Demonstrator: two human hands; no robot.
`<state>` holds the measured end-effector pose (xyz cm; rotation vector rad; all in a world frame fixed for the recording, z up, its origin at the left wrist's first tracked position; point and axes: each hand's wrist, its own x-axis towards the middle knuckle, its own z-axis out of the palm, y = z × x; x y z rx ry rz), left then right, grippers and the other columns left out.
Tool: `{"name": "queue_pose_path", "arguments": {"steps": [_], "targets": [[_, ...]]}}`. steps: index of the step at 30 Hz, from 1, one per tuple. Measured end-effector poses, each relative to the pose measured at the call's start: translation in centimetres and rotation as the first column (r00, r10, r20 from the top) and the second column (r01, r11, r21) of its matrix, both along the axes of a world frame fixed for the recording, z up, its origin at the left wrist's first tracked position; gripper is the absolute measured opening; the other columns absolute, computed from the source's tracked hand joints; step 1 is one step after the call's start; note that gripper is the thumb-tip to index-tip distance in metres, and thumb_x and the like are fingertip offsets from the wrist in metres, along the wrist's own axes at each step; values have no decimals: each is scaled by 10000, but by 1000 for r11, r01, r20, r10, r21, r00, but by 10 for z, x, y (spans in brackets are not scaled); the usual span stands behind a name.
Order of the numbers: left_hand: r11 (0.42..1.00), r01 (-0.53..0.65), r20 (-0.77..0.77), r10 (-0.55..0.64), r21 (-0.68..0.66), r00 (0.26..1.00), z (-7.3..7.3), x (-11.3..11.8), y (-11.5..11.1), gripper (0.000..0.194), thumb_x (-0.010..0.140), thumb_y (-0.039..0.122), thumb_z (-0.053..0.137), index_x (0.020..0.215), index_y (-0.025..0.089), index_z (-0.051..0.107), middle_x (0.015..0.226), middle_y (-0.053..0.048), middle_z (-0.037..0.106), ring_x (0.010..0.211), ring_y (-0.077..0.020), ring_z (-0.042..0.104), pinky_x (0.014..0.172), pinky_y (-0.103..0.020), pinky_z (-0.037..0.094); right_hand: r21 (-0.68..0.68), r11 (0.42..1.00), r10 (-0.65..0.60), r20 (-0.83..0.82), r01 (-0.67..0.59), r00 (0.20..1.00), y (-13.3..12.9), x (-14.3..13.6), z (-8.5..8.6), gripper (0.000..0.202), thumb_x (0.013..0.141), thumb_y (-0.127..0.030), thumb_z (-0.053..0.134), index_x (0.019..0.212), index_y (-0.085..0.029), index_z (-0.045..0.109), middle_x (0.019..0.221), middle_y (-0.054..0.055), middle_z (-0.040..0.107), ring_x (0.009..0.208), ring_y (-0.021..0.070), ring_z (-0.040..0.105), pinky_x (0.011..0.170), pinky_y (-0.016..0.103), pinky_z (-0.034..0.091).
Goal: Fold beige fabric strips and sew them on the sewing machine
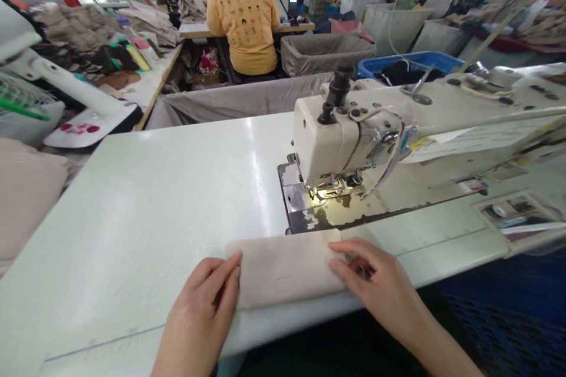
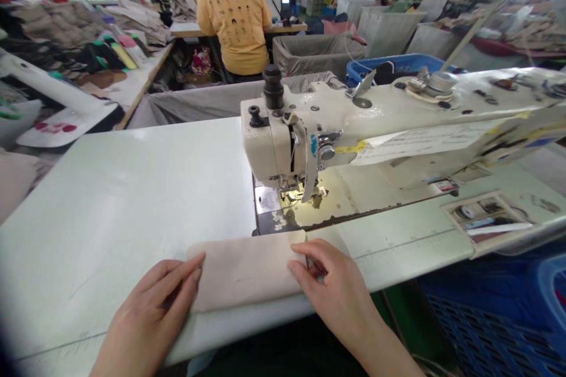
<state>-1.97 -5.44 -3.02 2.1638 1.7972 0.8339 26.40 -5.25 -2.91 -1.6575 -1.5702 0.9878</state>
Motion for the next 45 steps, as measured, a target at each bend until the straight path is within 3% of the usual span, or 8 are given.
{"name": "queue_pose_path", "arguments": {"steps": [3, 8, 15, 26, 30, 34, 45], "targets": [[1000, -4, 5, 4, -4, 1000, 1, 1, 1, 364, 999, 436, 466, 1058, 198, 735, 873, -36, 649, 738, -156, 671, 658, -243, 570, 10, 1000, -19, 13, 19, 1000, 0, -1, -1, 248, 897, -419, 631, 1029, -246, 750, 876, 24, 731, 674, 176, 636, 685, 289, 539], [1000, 11, 12, -11, 7, 1000, 2, 0, 2, 339, 996, 424, 483, 1079, 210, 732, 880, -28, 652, 742, -148, 673, 672, -228, 574, 44, 998, 41, 8, -42, 999, -2, -2, 1, 197, 931, -328, 571, 878, -235, 737, 842, 23, 706, 733, 172, 643, 671, 261, 506], [995, 29, 1, -29, -99, 1000, -5, -11, -1, 325, 982, 423, 516, 1184, 252, 705, 976, -42, 668, 835, -180, 681, 772, -261, 597, 34, 995, 93, 53, -94, 994, -4, 0, 4, 221, 942, -312, 556, 845, -238, 740, 755, 13, 665, 691, 171, 632, 627, 253, 488], [998, 21, 12, -20, -65, 1000, -1, -8, 1, 318, 981, 438, 513, 1142, 257, 720, 945, -26, 671, 797, -165, 684, 719, -226, 592, -61, 993, 100, 18, -99, 995, -2, 5, 3, 190, 917, -287, 583, 847, -264, 758, 814, -4, 680, 735, 166, 651, 668, 243, 495], [996, 27, -2, -27, -79, 1000, 2, -6, 1, 310, 983, 432, 515, 1150, 265, 715, 955, -25, 671, 803, -167, 686, 726, -231, 595, -61, 996, 66, -42, -69, 997, 0, 9, 3, 183, 891, -262, 588, 906, -274, 769, 952, 7, 698, 839, 170, 663, 701, 234, 506], [999, 16, 5, -16, -48, 1000, 1, -6, 0, 304, 990, 428, 504, 1133, 264, 716, 950, -16, 664, 794, -157, 686, 719, -224, 592, -114, 991, 58, -69, -66, 996, 0, 10, 3, 180, 867, -260, 614, 958, -276, 769, 882, -4, 702, 775, 163, 654, 719, 247, 514], [994, 75, -47, -78, -75, 996, -4, -14, 0, 293, 1005, 389, 504, 1202, 255, 675, 983, -20, 646, 834, -151, 677, 764, -222, 586, -151, 986, 70, -51, -77, 996, 6, 10, 3, 147, 878, -310, 610, 868, -240, 738, 810, -13, 700, 761, 163, 649, 705, 252, 481]]}}
